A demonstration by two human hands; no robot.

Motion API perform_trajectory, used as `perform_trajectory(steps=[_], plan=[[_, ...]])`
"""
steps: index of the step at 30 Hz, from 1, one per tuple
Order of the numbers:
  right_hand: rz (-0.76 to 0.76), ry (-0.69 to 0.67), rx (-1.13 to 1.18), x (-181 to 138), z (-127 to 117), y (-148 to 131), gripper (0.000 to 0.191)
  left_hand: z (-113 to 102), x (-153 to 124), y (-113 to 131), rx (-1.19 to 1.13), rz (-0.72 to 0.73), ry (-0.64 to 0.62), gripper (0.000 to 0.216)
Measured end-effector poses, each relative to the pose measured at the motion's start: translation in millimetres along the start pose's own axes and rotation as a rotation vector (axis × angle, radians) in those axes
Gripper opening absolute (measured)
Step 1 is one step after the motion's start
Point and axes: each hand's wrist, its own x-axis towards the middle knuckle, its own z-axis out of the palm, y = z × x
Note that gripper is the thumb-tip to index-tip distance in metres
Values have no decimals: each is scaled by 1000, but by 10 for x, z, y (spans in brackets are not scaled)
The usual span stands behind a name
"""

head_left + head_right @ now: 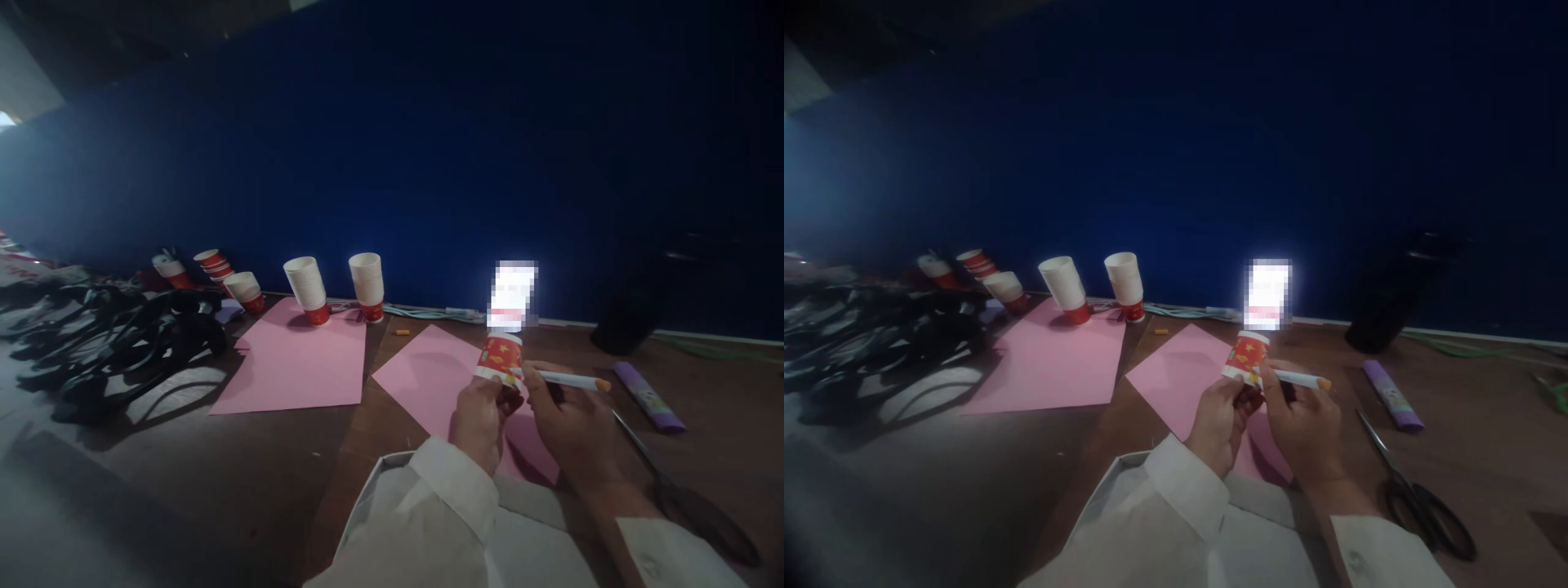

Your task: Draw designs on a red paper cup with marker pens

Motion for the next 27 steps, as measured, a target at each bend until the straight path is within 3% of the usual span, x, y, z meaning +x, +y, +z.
perform_trajectory(steps=[12,20,27], plan=[[55,-18,24,22,-26,-39,54,-36,16,-24,27,13,-25,18],[12,23,23,9,4,-5,53,-32,13,-25,23,37,-43,21],[-39,51,-21,-3,53,36,50,-6,6,0,16,2,6,11]])
